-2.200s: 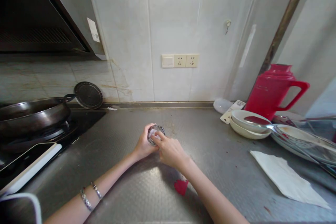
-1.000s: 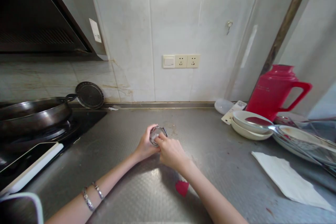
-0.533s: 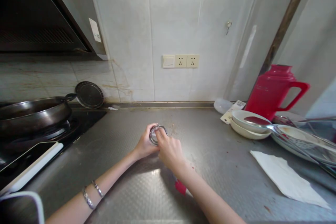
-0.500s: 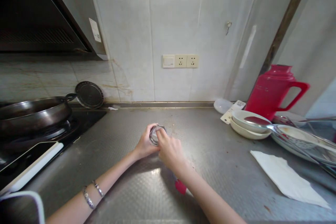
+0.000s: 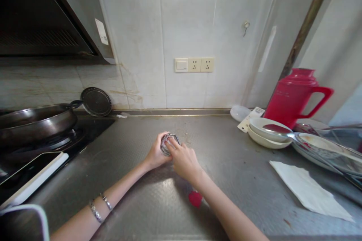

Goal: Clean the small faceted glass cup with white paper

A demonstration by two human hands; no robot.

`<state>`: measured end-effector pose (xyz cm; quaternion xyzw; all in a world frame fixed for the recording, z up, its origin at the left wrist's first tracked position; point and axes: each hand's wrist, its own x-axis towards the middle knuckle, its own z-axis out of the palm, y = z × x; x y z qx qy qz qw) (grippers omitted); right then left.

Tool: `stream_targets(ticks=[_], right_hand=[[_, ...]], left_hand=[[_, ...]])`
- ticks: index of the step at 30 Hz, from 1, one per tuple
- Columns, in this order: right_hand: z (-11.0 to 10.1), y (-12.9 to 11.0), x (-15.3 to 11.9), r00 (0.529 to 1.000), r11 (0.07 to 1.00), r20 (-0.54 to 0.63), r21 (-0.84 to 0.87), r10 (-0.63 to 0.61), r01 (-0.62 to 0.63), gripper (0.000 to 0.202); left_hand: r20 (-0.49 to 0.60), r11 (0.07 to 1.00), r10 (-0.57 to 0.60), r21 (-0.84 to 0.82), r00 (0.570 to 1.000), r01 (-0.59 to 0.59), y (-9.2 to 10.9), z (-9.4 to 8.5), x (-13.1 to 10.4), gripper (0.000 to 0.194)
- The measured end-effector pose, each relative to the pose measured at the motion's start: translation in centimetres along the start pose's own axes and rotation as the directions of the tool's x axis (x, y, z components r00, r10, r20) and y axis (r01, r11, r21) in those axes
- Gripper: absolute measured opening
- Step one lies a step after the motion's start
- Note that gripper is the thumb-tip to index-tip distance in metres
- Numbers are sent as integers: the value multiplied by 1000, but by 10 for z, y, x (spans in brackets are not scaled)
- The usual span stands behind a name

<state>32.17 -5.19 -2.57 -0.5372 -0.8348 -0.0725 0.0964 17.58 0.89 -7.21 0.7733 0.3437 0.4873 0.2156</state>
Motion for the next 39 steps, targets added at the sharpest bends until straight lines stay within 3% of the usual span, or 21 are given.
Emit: stream_targets(ticks=[4,7,10,14,22,26,30,34,39], right_hand=[[-3,-6,0,996,995,-12,-37,89,-89,63],[-6,-5,0,993,994,41,20,109,-109,53],[-5,-1,1,997,989,74,139,39,-49,47],[-1,2,1,999,971,34,239,-39,30,60],[-1,-7,1,996,996,2,-4,92,-92,68],[-3,-9,1,991,991,8,18,131,-131,53],[-5,-5,1,995,987,68,138,74,-83,38],[-5,-1,2,998,973,64,232,-12,-3,49],[1,-2,1,1000,996,21,86,11,-12,69]], left_hand=[[-6,1000,8,2,1000,-8,1,1,0,80],[-17,1000,13,22,1000,-13,-2,1,1,80],[-28,999,13,38,1000,-12,-4,1,2,81],[-27,999,18,50,999,-17,-4,0,2,82],[5,1000,8,24,1000,-8,1,0,0,84],[-1,1000,-6,29,1000,6,-1,0,0,83],[0,999,24,26,1000,-24,-3,0,1,84],[11,1000,-15,9,1000,14,-3,0,0,83],[-6,999,-47,-21,999,47,1,-1,1,82]])
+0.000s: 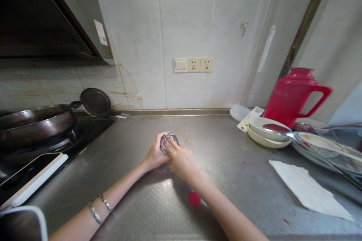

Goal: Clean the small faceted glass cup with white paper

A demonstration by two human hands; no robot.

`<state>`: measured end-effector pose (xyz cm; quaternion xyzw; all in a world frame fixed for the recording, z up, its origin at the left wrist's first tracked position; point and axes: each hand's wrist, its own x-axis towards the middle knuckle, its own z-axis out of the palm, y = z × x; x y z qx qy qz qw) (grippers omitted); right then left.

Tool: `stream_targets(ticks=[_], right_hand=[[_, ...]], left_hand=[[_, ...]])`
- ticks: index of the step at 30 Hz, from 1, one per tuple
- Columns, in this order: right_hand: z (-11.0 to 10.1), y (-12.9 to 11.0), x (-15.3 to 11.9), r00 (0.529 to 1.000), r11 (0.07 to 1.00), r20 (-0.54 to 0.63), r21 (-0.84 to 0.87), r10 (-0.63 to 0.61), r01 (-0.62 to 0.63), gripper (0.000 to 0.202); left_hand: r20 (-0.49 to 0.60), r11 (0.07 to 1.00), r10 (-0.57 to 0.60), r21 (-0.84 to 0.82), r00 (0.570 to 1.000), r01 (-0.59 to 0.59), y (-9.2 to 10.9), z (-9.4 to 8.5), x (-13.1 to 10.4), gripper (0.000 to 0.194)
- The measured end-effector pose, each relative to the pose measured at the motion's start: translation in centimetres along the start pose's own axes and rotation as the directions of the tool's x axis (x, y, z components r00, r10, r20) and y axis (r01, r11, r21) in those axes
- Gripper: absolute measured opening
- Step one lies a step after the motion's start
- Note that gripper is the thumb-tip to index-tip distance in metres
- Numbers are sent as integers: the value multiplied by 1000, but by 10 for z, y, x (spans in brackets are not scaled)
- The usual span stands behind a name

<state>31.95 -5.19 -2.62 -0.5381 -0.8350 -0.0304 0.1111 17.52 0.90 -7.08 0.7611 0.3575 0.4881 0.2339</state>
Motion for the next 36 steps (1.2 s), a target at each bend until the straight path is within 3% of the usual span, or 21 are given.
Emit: stream_targets(ticks=[4,7,12,16,20,27,32,36], right_hand=[[1,-7,1,997,991,-19,-109,79,-80,70],[-2,-9,1,991,987,-2,-98,131,-131,60],[-6,-2,1,999,998,22,52,37,-39,38],[-3,4,1,998,993,-2,106,-56,56,55],[1,0,0,1000,1000,8,4,-11,11,70],[0,-6,1,991,986,-3,-98,136,-135,57],[-2,3,2,998,998,40,35,54,-56,37],[-1,13,4,999,985,19,168,-47,43,41]], left_hand=[[-17,998,-23,-62,1000,22,1,1,1,82],[-24,990,-56,-128,998,53,-1,2,2,82],[-41,991,-72,-119,997,67,-2,2,2,76],[4,994,-59,-92,998,59,-2,1,1,77],[12,999,-28,-43,1000,28,-1,1,0,80],[22,1000,-14,-13,1000,15,1,0,0,82],[-2,999,-39,-3,999,39,-1,1,1,79],[-33,999,-30,21,999,30,-4,-1,4,77]])
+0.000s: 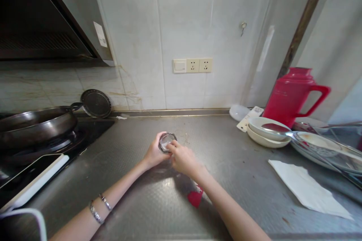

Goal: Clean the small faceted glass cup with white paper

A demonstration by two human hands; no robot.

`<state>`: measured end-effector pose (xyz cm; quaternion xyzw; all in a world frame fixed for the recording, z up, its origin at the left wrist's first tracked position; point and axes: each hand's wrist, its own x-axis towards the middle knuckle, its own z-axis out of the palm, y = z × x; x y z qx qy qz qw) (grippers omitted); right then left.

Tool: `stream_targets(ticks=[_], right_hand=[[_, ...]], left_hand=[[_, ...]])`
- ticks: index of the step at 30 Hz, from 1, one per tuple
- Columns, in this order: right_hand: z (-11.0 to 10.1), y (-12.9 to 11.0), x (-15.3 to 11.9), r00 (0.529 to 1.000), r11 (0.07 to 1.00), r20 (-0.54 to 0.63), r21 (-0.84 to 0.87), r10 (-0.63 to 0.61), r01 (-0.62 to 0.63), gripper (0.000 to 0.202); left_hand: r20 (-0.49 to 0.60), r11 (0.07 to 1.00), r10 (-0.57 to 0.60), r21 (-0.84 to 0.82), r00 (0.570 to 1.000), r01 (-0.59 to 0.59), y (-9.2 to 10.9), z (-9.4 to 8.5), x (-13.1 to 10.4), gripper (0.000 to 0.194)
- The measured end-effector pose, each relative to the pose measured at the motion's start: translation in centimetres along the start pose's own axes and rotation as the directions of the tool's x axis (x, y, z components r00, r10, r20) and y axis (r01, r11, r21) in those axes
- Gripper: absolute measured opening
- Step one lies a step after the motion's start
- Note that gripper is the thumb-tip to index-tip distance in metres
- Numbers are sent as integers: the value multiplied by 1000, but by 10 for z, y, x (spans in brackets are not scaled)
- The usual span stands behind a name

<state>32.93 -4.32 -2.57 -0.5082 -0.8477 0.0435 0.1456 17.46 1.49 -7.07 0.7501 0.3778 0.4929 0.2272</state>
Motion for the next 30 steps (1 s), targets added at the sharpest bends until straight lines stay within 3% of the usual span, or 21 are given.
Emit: stream_targets(ticks=[5,9,12,16,19,22,26,30], right_hand=[[2,13,5,993,974,-104,212,-53,74,32],[3,24,9,976,905,-183,384,-122,185,23],[5,28,10,963,902,-244,379,-119,208,17],[8,27,11,933,922,-354,339,-60,188,18],[13,26,12,909,923,-415,334,-39,192,16],[20,27,14,914,924,-404,334,-36,184,14],[26,27,16,928,910,-363,354,-81,218,21],[25,24,14,943,911,-296,329,-152,250,34]], left_hand=[[80,997,-12,-74,997,18,1,-7,5,82],[171,932,-67,-340,983,122,2,-11,10,104],[247,765,-125,-592,961,252,4,-15,18,102],[314,433,-293,-799,903,418,11,-14,29,70],[400,200,-395,-841,827,502,21,-3,32,50],[453,53,-479,-840,752,540,28,11,34,48],[461,-59,-598,-841,655,537,25,21,33,45],[383,0,-626,-871,680,491,19,18,29,44]])
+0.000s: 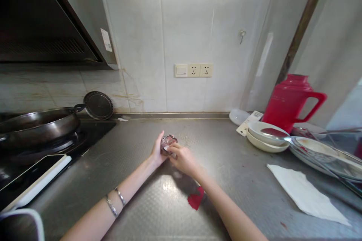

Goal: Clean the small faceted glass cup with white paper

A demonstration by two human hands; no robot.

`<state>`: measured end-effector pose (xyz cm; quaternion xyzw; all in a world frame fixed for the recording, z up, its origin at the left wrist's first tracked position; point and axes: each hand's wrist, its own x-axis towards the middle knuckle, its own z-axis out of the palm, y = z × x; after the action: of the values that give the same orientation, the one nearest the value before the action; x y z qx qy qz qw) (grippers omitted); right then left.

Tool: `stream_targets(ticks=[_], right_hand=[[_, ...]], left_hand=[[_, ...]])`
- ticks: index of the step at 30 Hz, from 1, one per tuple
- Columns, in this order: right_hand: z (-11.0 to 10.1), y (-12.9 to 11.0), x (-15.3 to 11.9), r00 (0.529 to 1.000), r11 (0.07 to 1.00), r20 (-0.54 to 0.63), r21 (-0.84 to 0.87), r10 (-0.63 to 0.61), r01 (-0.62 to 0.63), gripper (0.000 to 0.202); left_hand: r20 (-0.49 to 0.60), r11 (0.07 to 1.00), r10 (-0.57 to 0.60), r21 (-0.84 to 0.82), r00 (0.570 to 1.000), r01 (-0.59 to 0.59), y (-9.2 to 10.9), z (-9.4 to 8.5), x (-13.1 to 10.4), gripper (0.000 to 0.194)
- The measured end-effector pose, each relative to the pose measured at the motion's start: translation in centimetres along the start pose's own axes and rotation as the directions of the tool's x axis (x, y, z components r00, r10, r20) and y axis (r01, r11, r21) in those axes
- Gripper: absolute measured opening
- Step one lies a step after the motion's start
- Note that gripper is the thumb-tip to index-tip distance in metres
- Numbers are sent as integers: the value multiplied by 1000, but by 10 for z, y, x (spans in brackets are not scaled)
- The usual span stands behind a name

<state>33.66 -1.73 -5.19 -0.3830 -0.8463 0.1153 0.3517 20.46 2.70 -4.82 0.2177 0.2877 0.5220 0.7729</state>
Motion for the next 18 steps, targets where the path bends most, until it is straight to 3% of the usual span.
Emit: stream_targets(ticks=[4,8,14,18], right_hand=[[-4,-11,-2,984,978,155,-202,83,-51,48],[-9,-19,-2,955,869,231,-491,186,-51,51],[-11,-7,-7,959,769,247,-637,137,54,73],[-5,-10,-6,972,735,172,-678,160,-1,75]], left_hand=[[-45,981,154,130,987,-147,2,-6,0,41],[-20,901,305,331,952,-282,1,-11,4,38],[68,789,362,509,930,-344,4,-15,7,30],[65,782,393,501,917,-371,10,-11,5,26]])
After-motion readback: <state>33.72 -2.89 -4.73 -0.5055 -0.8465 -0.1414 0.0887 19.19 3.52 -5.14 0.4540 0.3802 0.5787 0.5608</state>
